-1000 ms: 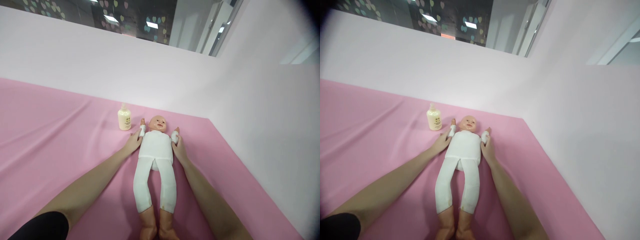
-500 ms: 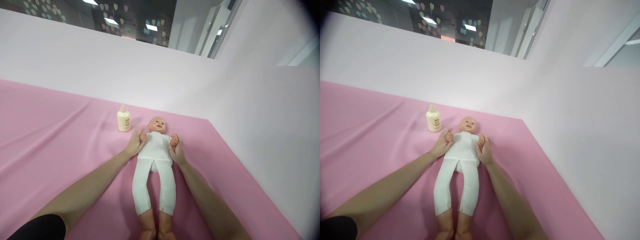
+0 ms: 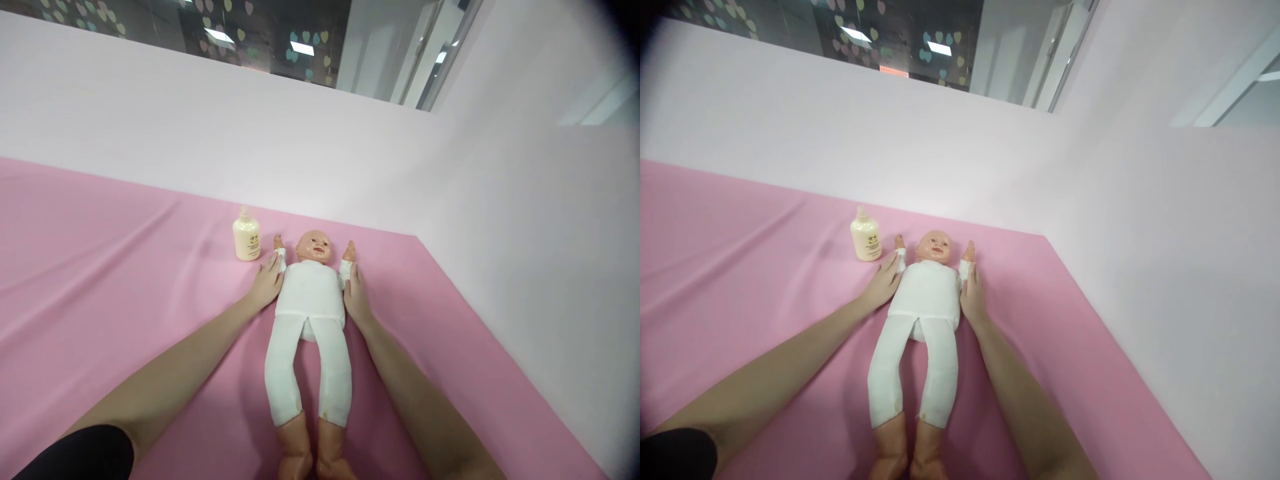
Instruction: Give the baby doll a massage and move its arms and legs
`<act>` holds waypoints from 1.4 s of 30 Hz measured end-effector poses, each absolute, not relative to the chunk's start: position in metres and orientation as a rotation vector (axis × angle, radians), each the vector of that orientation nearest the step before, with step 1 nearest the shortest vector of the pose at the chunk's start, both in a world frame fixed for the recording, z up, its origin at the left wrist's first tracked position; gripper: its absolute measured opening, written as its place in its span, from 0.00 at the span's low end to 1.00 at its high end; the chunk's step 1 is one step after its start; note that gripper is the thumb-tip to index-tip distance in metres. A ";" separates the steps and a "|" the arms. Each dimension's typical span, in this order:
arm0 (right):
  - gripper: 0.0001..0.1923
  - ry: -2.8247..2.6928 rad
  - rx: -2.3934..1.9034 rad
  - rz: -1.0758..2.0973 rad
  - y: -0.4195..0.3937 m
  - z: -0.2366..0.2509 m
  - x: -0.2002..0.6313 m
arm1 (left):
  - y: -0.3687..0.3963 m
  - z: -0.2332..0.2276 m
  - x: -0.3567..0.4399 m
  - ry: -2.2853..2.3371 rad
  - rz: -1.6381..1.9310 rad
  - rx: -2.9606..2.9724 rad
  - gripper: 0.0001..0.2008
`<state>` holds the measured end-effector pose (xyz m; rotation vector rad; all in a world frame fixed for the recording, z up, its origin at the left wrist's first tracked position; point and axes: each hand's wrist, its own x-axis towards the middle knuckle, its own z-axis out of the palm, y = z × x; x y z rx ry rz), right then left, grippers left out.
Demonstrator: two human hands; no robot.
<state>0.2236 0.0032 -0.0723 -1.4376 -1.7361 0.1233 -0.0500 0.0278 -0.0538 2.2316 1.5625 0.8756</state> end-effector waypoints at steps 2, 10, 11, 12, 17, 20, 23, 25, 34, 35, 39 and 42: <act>0.29 -1.729 -1.497 0.137 0.003 -0.072 0.223 | 0.028 -0.052 -0.050 1.571 0.853 2.195 0.28; 0.25 -1.706 -1.592 0.176 0.003 -0.065 0.222 | 0.028 -0.044 -0.052 1.580 0.846 2.074 0.29; 0.25 -1.696 -1.601 0.194 0.002 -0.065 0.223 | 0.027 -0.044 -0.052 1.577 0.846 2.070 0.29; 0.26 -1.687 -1.606 0.215 0.002 -0.064 0.222 | 0.027 -0.044 -0.052 1.565 0.853 2.062 0.29; 0.31 -1.570 -1.486 0.300 -0.004 -0.060 0.219 | 0.026 -0.048 -0.052 1.412 1.087 2.005 0.33; 0.39 -1.487 -1.328 0.259 -0.009 -0.055 0.215 | 0.022 -0.048 -0.051 1.300 1.310 2.024 0.39; 0.41 -1.494 -1.192 0.149 -0.015 -0.051 0.213 | 0.015 -0.044 -0.050 1.236 1.411 2.052 0.42; 0.36 -1.564 -1.114 0.130 -0.020 -0.051 0.212 | 0.010 -0.041 -0.050 1.179 1.401 2.136 0.43; 0.32 -1.773 -1.167 0.121 -0.018 -0.059 0.210 | 0.012 -0.046 -0.044 1.193 1.126 2.415 0.33; 0.33 -1.752 -1.201 0.127 -0.016 -0.059 0.210 | 0.015 -0.049 -0.043 1.226 1.138 2.393 0.33; 0.34 -1.726 -1.311 0.131 -0.007 -0.061 0.212 | 0.023 -0.055 -0.044 1.287 1.166 2.333 0.35; 0.33 -1.755 -1.328 0.107 -0.003 -0.062 0.217 | 0.025 -0.057 -0.046 1.342 1.131 2.286 0.34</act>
